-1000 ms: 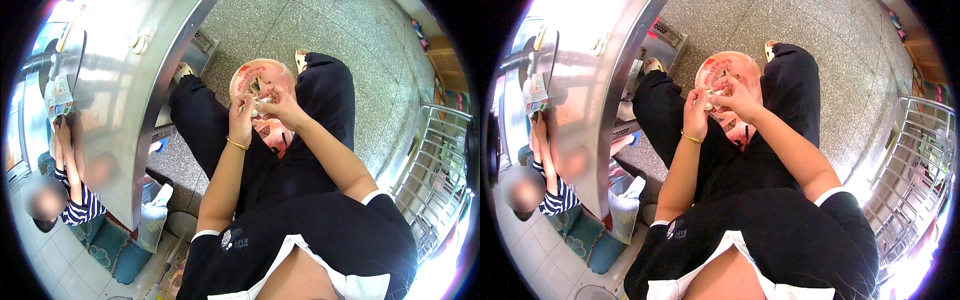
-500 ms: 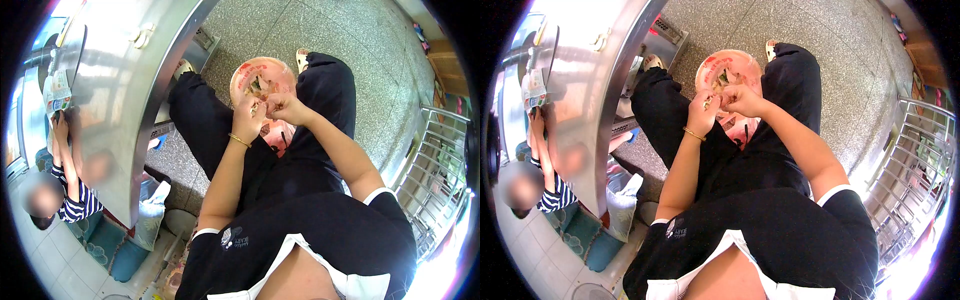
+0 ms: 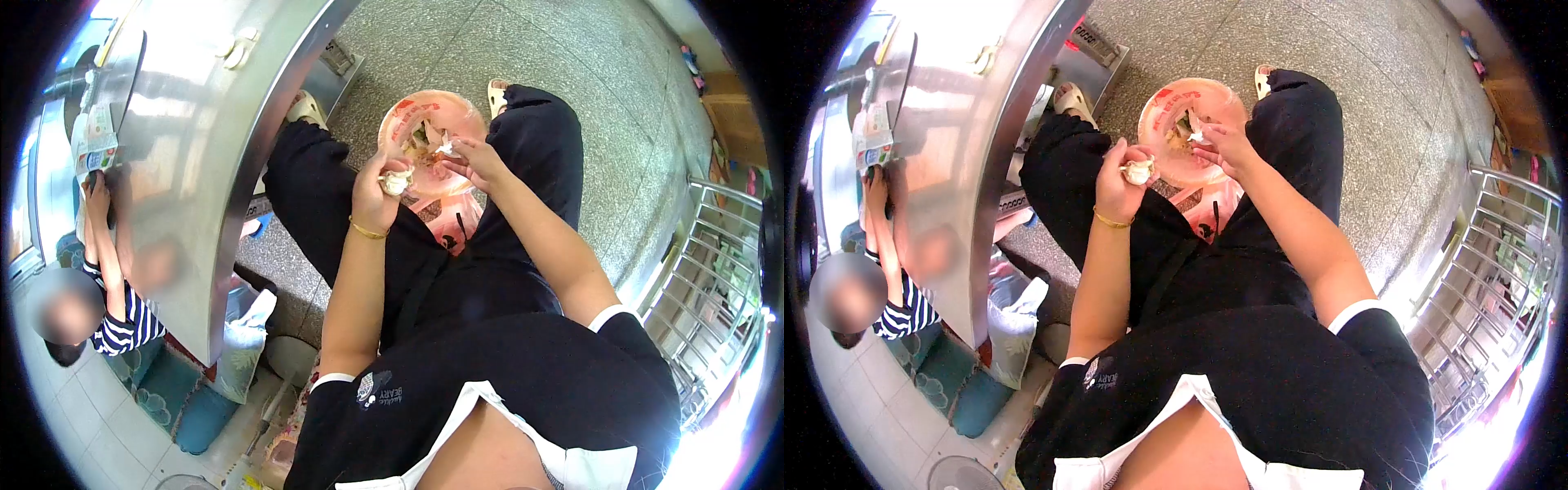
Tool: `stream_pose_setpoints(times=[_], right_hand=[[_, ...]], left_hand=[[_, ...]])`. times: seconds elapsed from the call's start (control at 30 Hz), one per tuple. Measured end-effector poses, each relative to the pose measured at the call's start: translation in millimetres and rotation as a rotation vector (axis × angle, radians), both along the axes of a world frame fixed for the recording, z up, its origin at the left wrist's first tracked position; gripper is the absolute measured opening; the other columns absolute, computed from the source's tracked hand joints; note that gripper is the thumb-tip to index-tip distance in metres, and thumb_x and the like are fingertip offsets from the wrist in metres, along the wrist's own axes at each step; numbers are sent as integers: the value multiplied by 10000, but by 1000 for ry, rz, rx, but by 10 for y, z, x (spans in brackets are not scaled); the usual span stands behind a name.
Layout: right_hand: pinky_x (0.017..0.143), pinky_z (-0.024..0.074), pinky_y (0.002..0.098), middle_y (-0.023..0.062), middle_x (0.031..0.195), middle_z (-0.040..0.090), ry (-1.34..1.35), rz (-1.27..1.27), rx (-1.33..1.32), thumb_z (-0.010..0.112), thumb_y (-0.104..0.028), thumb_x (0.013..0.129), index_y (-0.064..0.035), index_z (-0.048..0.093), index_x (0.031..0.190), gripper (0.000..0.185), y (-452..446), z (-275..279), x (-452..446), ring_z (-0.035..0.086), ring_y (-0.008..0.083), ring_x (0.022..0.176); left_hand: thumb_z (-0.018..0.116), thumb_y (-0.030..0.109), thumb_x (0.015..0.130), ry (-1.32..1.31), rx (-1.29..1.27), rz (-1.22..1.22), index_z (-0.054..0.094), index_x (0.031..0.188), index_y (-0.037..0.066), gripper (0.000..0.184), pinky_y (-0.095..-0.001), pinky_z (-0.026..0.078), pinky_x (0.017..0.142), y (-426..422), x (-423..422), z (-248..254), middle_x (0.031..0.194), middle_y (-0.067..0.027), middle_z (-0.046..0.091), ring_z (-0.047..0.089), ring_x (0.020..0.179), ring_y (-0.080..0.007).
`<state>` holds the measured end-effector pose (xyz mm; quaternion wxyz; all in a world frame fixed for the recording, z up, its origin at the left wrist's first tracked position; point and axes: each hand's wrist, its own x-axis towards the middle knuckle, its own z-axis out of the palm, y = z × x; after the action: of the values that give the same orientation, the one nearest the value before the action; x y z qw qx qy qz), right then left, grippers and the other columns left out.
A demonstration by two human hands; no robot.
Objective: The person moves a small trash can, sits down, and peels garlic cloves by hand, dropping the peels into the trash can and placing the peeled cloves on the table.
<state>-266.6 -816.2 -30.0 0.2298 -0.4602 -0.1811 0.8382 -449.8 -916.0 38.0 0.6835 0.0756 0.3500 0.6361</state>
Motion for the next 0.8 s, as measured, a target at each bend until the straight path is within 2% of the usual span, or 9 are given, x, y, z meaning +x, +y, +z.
stream_pose_setpoints(times=[0.07, 0.13, 0.2, 0.3, 0.4, 0.43, 0.6, 0.67, 0.8], right_hand=[[736, 528, 318, 103, 947, 541, 24, -28, -18, 515, -117, 875, -9, 490, 1050, 207, -27, -43, -41, 573, 212, 844], [744, 522, 332, 122, 1000, 514, 9, -94, -79, 499, -100, 879, -22, 448, 1104, 243, -68, -48, -48, 563, 242, 860], [763, 512, 340, 130, 1020, 501, 56, -118, -104, 491, -100, 882, -28, 438, 1119, 253, -98, 24, -50, 554, 251, 879], [807, 485, 360, 136, 1047, 498, 175, -143, -151, 468, -132, 898, -37, 430, 1141, 264, -140, 213, -43, 538, 252, 913], [883, 430, 377, 139, 1118, 493, 331, -105, -119, 398, -214, 930, -32, 408, 1194, 321, -226, 360, -60, 514, 250, 989], [936, 392, 382, 144, 1181, 478, 416, -67, -66, 344, -264, 949, -24, 382, 1240, 379, -251, 401, -69, 498, 257, 1051], [959, 339, 372, 132, 1187, 499, 437, -10, -40, 263, -371, 954, -22, 362, 1277, 486, -261, 859, -79, 477, 216, 1071], [869, 415, 339, 90, 1079, 543, 397, 46, -22, 430, -335, 918, -24, 414, 1197, 417, -252, 988, -49, 515, 172, 984], [813, 452, 302, 83, 1017, 557, 74, 162, 338, 531, -283, 880, -5, 448, 1139, 389, -283, 1021, -31, 547, 147, 915]], left_hand=[[492, 178, 883, 80, -77, 20, 594, 761, 26, 219, -327, 476, 588, -7, 64, -10, 782, -91, 592, 572, 690, -180], [516, 184, 876, 409, -169, -65, 609, 743, 32, 222, -290, 462, 559, 23, 147, 20, 735, -63, 590, 563, 661, -148], [557, 124, 840, 491, -194, -89, 629, 821, 8, 138, -269, 468, 578, 70, 260, -37, 720, -45, 590, 573, 662, -140], [597, 74, 754, 1218, 45, -175, 610, 974, 8, 231, -279, 479, 690, 91, 401, -19, 863, -91, 619, 598, 764, -175], [625, 105, 736, 1365, 194, -151, 591, 1017, 15, 297, -313, 478, 719, 142, 548, 59, 894, -119, 613, 604, 793, -228], [660, 133, 705, 1599, 328, -90, 577, 1041, 23, 363, -336, 470, 751, 140, 573, 97, 912, -127, 611, 593, 840, -271], [686, 155, 685, 1586, 246, -133, 592, 997, 52, 341, -348, 474, 727, 121, 585, 234, 911, -118, 623, 598, 835, -272], [688, 155, 687, 1427, 126, -70, 605, 928, 65, 270, -343, 483, 676, 123, 558, 306, 850, -110, 633, 610, 766, -276], [689, 151, 692, 1647, 164, 82, 590, 820, 50, 191, -343, 475, 605, 109, 490, 286, 763, -110, 620, 606, 694, -268]])
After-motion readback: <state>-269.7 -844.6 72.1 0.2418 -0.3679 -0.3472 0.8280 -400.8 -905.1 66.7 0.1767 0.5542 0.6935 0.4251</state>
